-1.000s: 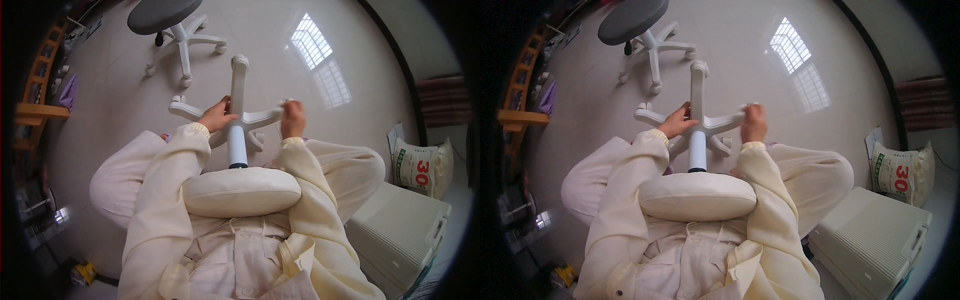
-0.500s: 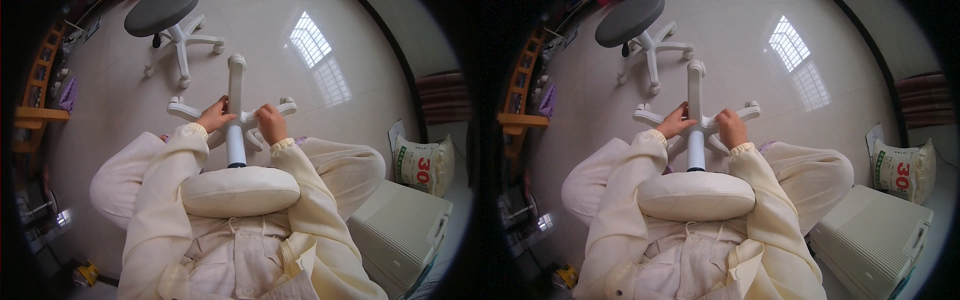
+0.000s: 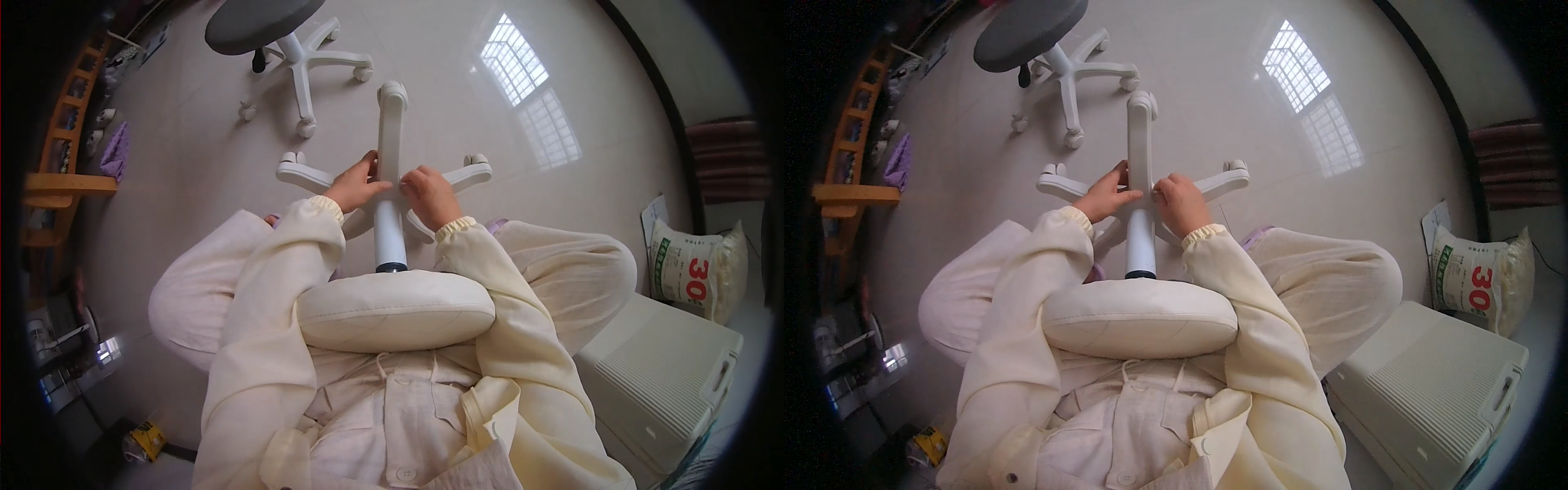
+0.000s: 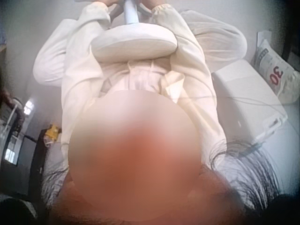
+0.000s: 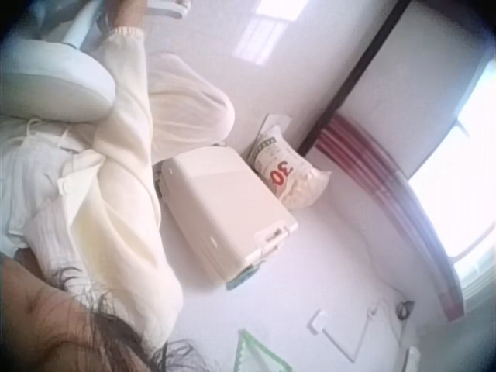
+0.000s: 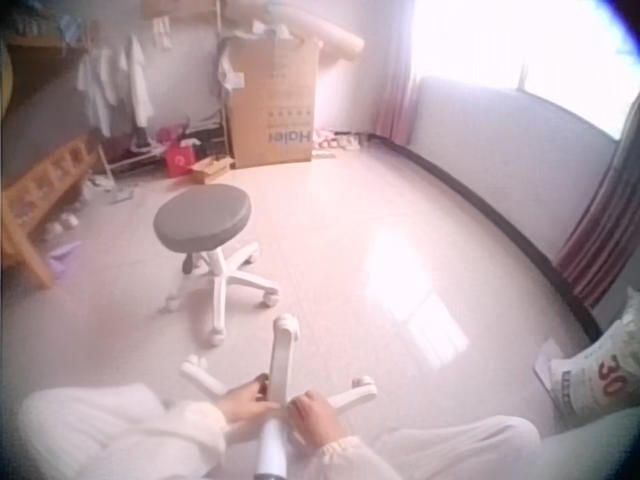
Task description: The person cleans the base of an upside-down chair by wiping its legs and wheel sockets with a tissue by hand.
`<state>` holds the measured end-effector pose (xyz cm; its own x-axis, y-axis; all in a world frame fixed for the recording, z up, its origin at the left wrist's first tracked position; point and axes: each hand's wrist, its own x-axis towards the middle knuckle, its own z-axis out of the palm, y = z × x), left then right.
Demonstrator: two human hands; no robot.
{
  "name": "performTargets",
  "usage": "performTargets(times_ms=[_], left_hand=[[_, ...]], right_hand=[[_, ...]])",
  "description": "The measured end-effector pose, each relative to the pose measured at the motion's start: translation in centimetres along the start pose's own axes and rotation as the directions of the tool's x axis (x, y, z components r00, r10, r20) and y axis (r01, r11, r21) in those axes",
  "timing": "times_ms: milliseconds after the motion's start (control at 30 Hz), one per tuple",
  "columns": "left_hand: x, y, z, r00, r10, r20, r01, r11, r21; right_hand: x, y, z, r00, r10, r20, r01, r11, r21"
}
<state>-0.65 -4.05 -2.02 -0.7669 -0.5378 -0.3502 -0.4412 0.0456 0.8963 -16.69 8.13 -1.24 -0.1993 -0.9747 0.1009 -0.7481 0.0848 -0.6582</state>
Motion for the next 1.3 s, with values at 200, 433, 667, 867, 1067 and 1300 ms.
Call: performTargets(times_ms=[200,433,667,867,1067,1300], left_hand=[[0.1,0.0,0.3,1.0,-0.006,-0.021,0.006,1.0,-0.011],[-0.1,0.5,0.0,1.0,0.016,-0.026,-0.015,0.999,0.041],[-0.2,0.5,0.1,1.0,-0.021,-0.016,0.022,0.999,0.024],[-0.4,0.6,0.1,1.0,-0.013,-0.017,0.013,1.0,0.018],[-0.3,0.5,0.1,1.0,0.001,-0.03,0.0,0.999,0.038],[-0.2,0.3,0.0,1.0,0.012,-0.016,-0.011,0.999,0.034]], right_hand=[[-0.3,2.1,-0.4,0.984,-0.175,-0.039,0.175,0.985,-0.006],[-0.3,6.8,-4.4,0.948,0.086,-0.306,-0.195,0.917,-0.348],[-0.5,7.6,-5.3,0.782,0.395,-0.483,-0.529,0.83,-0.177],[-0.5,6.8,-3.9,0.896,0.101,-0.433,-0.275,0.891,-0.36],[-1.0,10.6,-4.5,0.686,0.529,-0.499,-0.625,0.78,-0.032],[-0.7,10.4,-3.2,0.625,0.547,-0.556,-0.566,0.809,0.159]])
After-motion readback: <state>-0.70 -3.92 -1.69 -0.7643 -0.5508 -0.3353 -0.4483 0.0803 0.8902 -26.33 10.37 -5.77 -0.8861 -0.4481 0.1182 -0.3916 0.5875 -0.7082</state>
